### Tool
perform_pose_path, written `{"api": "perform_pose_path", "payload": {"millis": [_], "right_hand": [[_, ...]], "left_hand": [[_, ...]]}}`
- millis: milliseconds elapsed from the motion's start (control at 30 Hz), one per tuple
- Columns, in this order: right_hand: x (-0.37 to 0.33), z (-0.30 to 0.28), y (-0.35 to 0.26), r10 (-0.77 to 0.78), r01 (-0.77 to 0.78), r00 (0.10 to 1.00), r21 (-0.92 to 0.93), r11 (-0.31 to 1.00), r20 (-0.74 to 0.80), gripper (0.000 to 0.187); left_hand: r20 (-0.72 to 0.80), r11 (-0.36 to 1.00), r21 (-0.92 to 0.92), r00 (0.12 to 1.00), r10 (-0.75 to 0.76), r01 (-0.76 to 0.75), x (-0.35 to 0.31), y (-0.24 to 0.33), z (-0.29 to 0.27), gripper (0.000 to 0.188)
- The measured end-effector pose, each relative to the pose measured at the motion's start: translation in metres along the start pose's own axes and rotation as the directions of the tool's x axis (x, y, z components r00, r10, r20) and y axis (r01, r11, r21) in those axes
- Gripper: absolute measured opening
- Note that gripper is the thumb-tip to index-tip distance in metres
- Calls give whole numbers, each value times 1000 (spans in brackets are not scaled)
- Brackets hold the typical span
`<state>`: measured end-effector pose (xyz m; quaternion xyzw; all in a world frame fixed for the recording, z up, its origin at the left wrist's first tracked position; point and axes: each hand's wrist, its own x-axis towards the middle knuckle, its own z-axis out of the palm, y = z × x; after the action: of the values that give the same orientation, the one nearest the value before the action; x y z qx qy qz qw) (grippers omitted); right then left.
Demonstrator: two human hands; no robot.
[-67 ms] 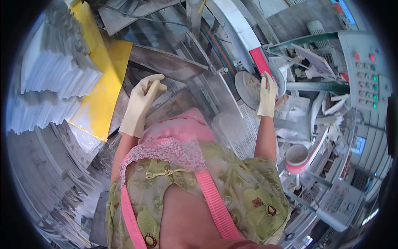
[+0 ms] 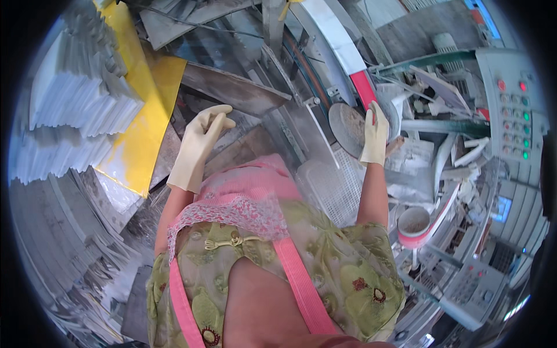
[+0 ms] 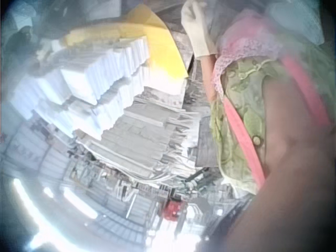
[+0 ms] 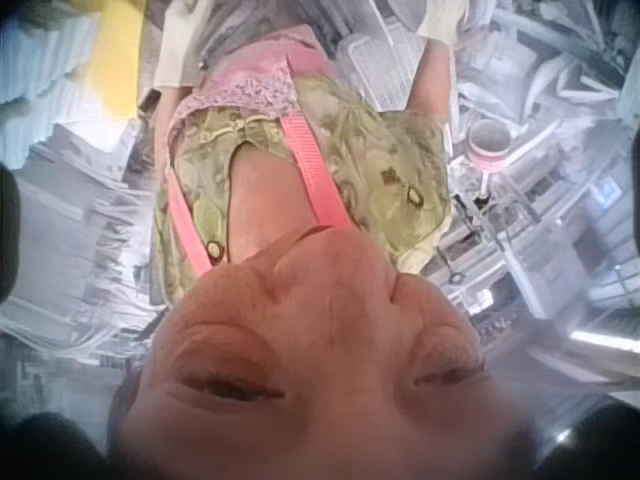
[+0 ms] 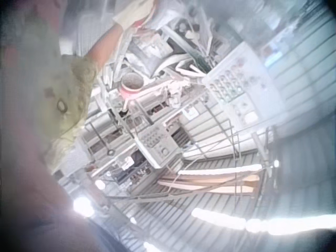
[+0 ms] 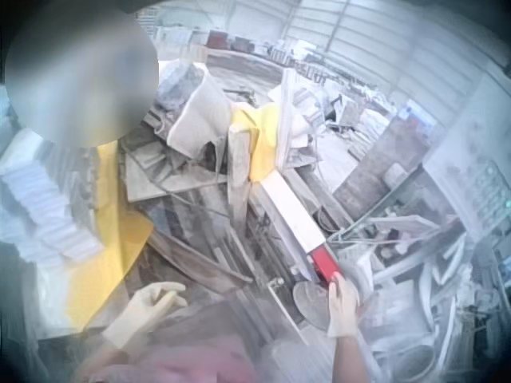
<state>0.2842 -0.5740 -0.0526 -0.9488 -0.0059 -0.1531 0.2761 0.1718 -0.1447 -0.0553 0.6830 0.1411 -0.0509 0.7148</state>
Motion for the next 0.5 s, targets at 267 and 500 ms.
{"api": "perform_pose_path", "payload": {"millis": [267, 500], "right_hand": [[133, 68, 31, -461, 586, 808, -414, 697, 366, 80], [154, 98, 33, -507, 615, 789, -435, 658, 348, 72]], "left_hand": [[-206, 984, 138, 975, -84, 114, -10, 4, 18, 33], [-322, 979, 118, 939, -123, 169, -26, -2, 11, 33]]}}
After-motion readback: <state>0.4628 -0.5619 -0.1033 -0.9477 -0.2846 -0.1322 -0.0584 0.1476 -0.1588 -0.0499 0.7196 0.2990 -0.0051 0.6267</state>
